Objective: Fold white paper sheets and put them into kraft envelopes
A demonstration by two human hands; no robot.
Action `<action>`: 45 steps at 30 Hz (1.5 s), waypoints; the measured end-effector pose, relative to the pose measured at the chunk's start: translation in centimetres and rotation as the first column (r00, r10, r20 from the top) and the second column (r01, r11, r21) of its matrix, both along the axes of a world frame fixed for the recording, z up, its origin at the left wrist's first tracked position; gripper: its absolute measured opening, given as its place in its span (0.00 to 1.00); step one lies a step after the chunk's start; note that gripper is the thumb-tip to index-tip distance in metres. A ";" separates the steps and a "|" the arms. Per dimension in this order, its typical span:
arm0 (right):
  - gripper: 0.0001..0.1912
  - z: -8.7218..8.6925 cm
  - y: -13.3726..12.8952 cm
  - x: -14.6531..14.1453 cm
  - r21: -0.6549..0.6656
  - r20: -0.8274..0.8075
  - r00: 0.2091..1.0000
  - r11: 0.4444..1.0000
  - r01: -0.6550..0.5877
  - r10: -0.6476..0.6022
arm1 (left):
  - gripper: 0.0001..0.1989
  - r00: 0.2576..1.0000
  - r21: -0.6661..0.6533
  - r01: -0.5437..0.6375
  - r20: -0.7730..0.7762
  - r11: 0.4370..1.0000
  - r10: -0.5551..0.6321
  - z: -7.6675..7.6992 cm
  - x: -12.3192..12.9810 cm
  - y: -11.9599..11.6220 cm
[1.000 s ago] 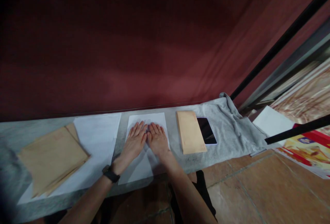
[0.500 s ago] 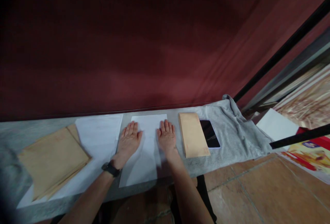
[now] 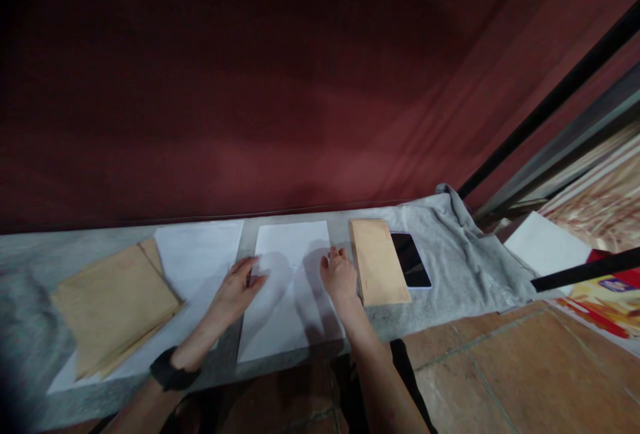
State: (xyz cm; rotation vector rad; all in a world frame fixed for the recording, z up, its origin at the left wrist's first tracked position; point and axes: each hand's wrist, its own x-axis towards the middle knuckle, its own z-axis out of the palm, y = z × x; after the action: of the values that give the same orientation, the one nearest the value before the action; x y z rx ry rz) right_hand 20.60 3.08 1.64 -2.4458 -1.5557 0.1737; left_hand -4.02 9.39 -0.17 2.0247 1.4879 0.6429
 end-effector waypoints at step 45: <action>0.21 -0.2 0.2 2.4 -0.094 -0.430 0.901 0.990 -0.107 0.056 | 0.07 0.907 -0.562 -0.118 0.275 0.819 0.320 2.3 -0.4 -0.6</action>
State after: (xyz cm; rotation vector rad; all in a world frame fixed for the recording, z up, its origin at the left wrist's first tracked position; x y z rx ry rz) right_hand 22.96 3.32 1.41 -2.2192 -1.4787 0.7796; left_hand -4.46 8.75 2.09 1.2408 1.4824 0.5674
